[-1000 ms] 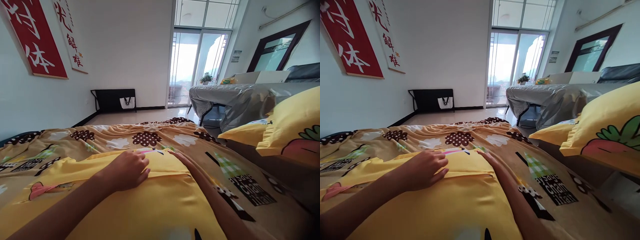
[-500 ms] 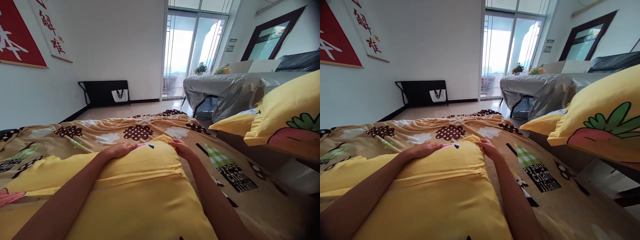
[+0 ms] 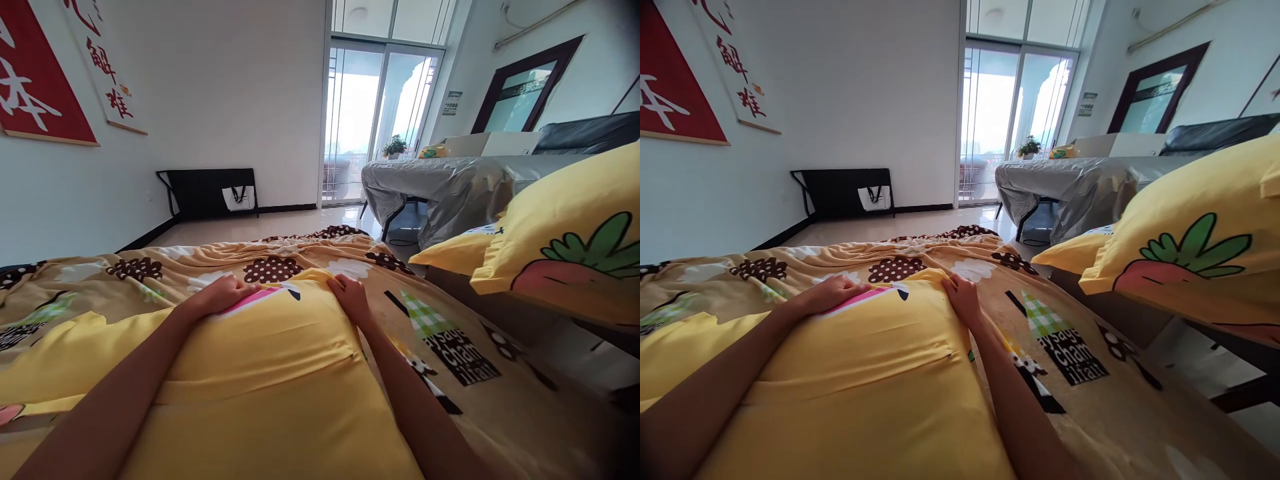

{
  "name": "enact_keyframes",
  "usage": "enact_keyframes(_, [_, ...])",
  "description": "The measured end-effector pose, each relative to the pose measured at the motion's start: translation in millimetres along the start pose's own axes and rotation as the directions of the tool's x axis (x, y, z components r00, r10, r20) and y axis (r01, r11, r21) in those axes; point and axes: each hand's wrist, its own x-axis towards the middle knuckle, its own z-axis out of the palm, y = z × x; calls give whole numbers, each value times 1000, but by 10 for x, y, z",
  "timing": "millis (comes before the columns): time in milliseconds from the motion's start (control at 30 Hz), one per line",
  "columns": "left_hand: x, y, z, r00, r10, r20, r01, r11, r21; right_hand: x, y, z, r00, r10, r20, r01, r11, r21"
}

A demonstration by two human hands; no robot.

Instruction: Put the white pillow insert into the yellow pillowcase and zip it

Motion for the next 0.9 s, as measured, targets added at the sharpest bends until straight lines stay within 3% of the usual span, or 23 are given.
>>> enact_keyframes(100, [-64,11,-66,999,-19,35,21,997,-78,-19,27,2,999,-36,-33,38,998,55])
enact_keyframes(167, [-93,7,-89,998,22,50,-16,991,-130,-15,91,-29,993,33,109,-62,959,277])
enact_keyframes(267, [-120,-7,-113,996,85,35,-78,981,-177,3,179,-136,955,77,288,-229,808,543])
enact_keyframes(467, [-123,-22,-100,990,138,3,-135,977,-166,31,174,-321,967,199,160,-255,703,664])
enact_keyframes(567, [-112,-38,-47,982,185,-42,-188,978,-92,21,151,-277,971,199,136,-240,757,607])
enact_keyframes(733, [-236,141,-43,983,147,-112,-125,975,182,-40,114,-100,900,150,409,-390,695,603])
enact_keyframes(800, [-388,343,-71,972,184,-142,-128,934,334,-57,100,-50,906,151,395,-384,683,621])
enact_keyframes(900, [-785,684,-41,936,340,-89,-264,849,458,-63,89,-12,936,141,322,-321,715,621])
